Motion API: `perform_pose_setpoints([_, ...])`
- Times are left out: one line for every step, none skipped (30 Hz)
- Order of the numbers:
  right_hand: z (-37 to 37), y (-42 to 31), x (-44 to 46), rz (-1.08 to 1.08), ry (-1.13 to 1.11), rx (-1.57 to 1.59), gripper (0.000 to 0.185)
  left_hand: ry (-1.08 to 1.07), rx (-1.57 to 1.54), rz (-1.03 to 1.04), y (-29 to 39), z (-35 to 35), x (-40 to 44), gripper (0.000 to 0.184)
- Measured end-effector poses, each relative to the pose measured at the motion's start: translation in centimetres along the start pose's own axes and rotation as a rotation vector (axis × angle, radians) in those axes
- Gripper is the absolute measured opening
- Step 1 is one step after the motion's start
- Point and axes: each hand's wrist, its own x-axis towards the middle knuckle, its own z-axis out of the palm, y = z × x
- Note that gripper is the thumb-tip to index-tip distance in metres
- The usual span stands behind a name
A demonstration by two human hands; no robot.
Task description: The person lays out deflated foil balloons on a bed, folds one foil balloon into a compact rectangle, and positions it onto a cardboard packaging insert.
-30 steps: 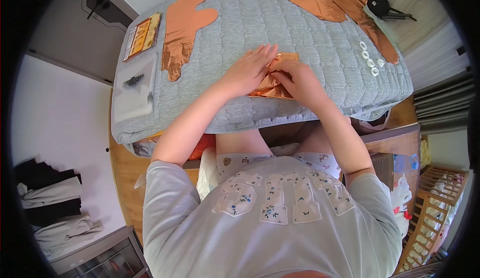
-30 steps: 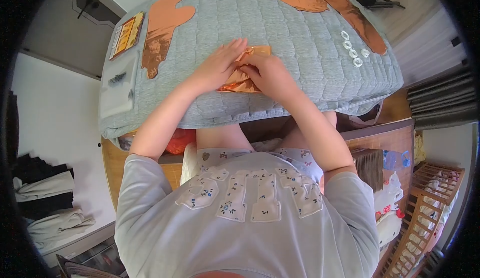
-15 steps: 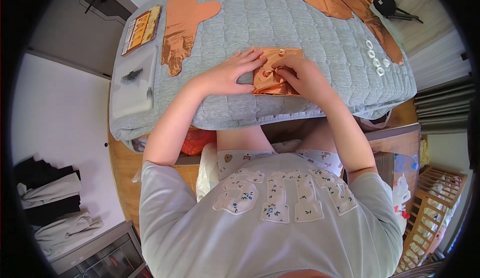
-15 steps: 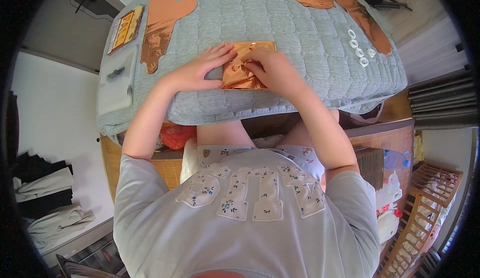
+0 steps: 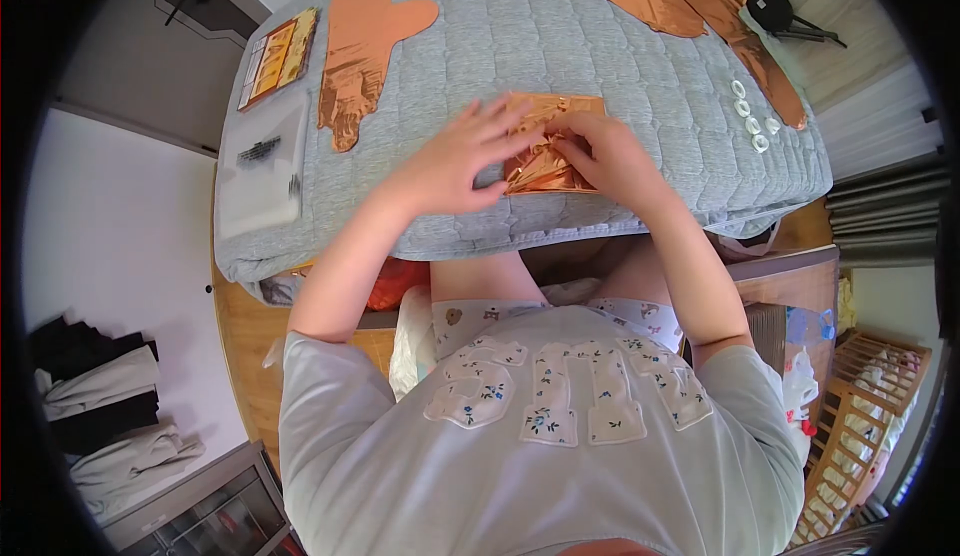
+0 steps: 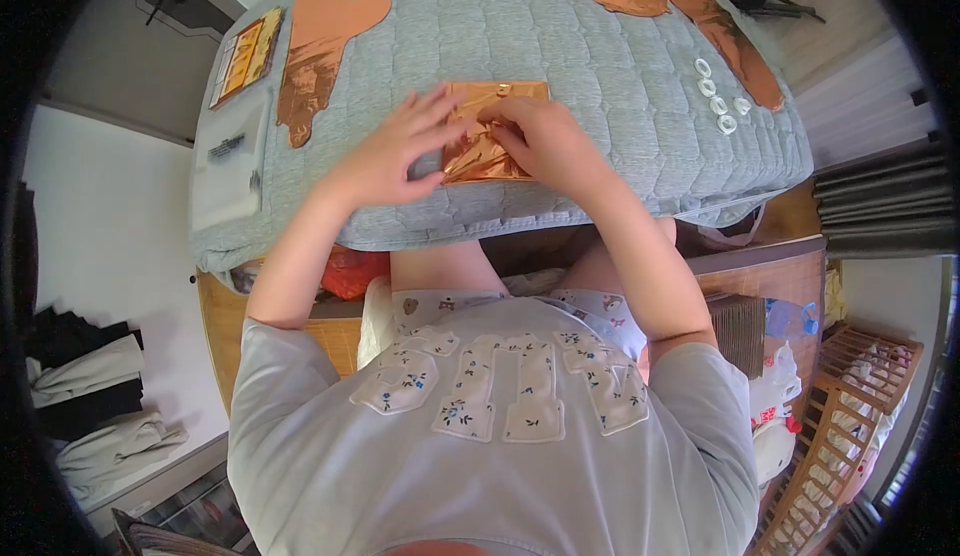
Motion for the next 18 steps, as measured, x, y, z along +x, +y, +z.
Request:
perform_pose_setpoints([0.0,-0.1,0.0,0.036,-0.014,0.024,0.022,-0.021,0.082,0.06,0.2,0.6,-0.3,0.076])
perform_pose_setpoints([-0.1,-0.1,0.0,0.072,-0.025,0.046,0.023,-0.04,0.165,0.123,0.4,0.9,-0.5,0.07])
perform_pose_setpoints([-0.1,0.1,0.0,0.074,-0.015,0.037,0.023,-0.035,0.167,0.136,1.1,0.9,-0.7,0.07])
perform_pose_setpoints([0.1,0.4,0.0,0.036,-0.006,-0.003,0.023,-0.048,0.118,0.096,2.0,1.0,-0.9,0.066])
perform_pose_setpoints([0.1,0.7,0.0,-0.003,0.003,-0.042,0.023,-0.061,0.069,0.056,2.5,1.1,-1.0,0.063])
perform_pose_setpoints([-0.1,0.6,0.1,-0.001,0.011,-0.05,0.023,-0.058,0.071,0.066,2.8,1.1,-0.9,0.063])
perform_pose_setpoints([-0.2,0.3,0.1,0.026,-0.006,-0.024,0.023,-0.053,0.085,0.061,2.9,1.1,-1.0,0.066])
perform_pose_setpoints([-0.2,0.1,0.1,0.052,-0.026,0.005,0.023,-0.049,0.099,0.053,2.9,1.2,-1.1,0.069])
perform_pose_setpoints([-0.3,-0.1,0.2,0.05,-0.024,0.006,0.023,-0.049,0.102,0.052,2.8,1.4,-1.1,0.069])
perform_pose_setpoints([-0.4,-0.2,0.2,0.117,-0.043,0.043,0.024,-0.038,0.138,0.063,2.8,1.7,-1.1,0.069])
perform_pose_setpoints([-0.5,-0.4,0.2,0.183,-0.063,0.081,0.025,-0.028,0.174,0.073,2.7,1.9,-1.1,0.07])
perform_pose_setpoints([-0.7,-0.7,0.2,0.177,-0.063,0.082,0.025,-0.028,0.18,0.069,2.8,1.8,-1.0,0.07])
perform_pose_setpoints([-1.1,-1.0,0.0,0.152,-0.041,0.061,0.028,-0.046,0.183,0.064,2.8,1.7,-0.9,0.07])
perform_pose_setpoints([-1.5,-1.1,-0.4,0.127,-0.017,0.039,0.031,-0.063,0.187,0.059,2.9,1.6,-0.8,0.07])
perform_pose_setpoints([-1.9,-0.8,-0.9,0.119,-0.015,0.039,0.031,-0.061,0.195,0.057,2.8,1.7,-0.8,0.07])
perform_pose_setpoints([-2.4,-0.3,-1.6,-0.126,-0.001,-0.151,0.036,-0.046,0.179,0.072,2.7,1.8,-0.8,0.07])
perform_pose_setpoints([-2.8,0.2,-2.1,-0.372,0.014,-0.343,0.041,-0.03,0.163,0.087,2.6,1.9,-0.9,0.07])
perform_pose_setpoints([-3.1,0.6,-2.4,-0.38,0.016,-0.344,0.041,-0.027,0.169,0.085,2.6,1.7,-0.9,0.07])
